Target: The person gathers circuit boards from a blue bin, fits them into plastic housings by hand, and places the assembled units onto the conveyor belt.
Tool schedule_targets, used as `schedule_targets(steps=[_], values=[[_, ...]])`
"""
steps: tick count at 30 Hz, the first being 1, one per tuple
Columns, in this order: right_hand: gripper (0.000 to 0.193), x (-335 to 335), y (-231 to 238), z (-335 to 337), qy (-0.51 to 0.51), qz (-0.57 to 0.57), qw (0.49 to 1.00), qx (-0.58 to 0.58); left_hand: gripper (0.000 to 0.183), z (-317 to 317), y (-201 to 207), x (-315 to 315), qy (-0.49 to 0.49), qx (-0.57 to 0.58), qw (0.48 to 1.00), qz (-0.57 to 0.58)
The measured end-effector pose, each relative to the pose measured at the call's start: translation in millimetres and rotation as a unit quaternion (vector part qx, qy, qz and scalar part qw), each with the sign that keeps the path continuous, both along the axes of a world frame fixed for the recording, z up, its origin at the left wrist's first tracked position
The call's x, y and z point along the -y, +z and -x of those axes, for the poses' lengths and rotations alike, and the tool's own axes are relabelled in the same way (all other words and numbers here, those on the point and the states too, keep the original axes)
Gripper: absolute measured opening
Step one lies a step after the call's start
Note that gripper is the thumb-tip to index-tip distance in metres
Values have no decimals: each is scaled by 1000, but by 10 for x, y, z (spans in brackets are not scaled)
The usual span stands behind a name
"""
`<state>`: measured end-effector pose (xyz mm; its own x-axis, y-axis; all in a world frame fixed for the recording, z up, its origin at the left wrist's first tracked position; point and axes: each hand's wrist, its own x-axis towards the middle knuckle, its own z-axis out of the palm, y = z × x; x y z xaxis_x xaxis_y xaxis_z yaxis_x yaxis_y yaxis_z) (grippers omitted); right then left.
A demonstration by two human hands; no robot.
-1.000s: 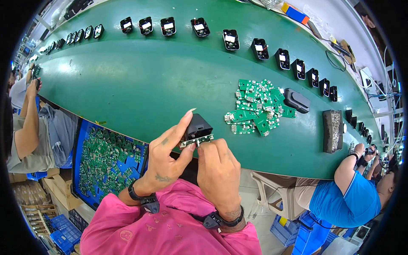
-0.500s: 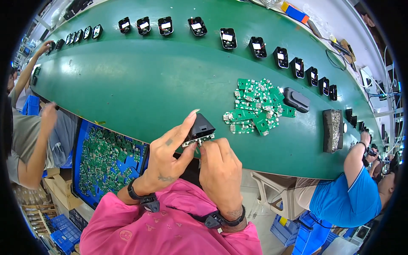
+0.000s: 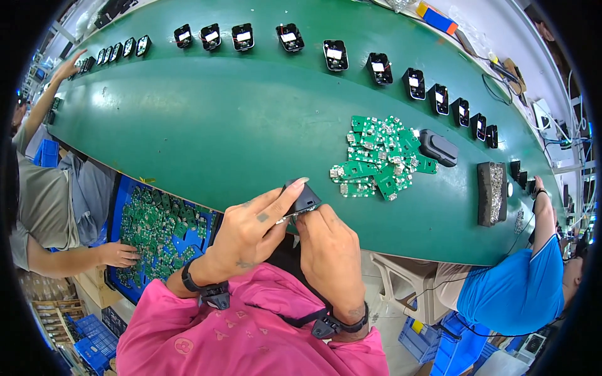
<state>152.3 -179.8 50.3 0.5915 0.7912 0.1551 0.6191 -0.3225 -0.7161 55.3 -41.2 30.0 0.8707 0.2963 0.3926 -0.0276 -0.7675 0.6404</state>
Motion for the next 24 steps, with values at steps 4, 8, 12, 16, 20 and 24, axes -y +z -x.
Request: schedule_targets(steps=[4, 8, 12, 16, 20, 24], values=[[4, 20, 2, -43, 31, -6, 999, -33, 70, 30, 34, -37, -24, -26, 995, 90], [4, 8, 8, -56, 27, 10, 999, -25, 70, 15, 69, -14, -16, -47, 998, 27], [4, -19, -33, -29, 18, 2, 1000, -19, 68, 29, 53, 33, -8, -49, 999, -4], [4, -57, -97, 37, -16, -9, 1000, -12, 68, 28, -30, 107, 31, -30, 999, -22], [6, -73, -163, 17, -20, -25, 999, -5, 72, -18, -177, -22, 3, 20, 999, 49], [7, 114, -191, -15, -156, -105, 978, -87, 71, -17, -62, -84, -37, -58, 875, 479]])
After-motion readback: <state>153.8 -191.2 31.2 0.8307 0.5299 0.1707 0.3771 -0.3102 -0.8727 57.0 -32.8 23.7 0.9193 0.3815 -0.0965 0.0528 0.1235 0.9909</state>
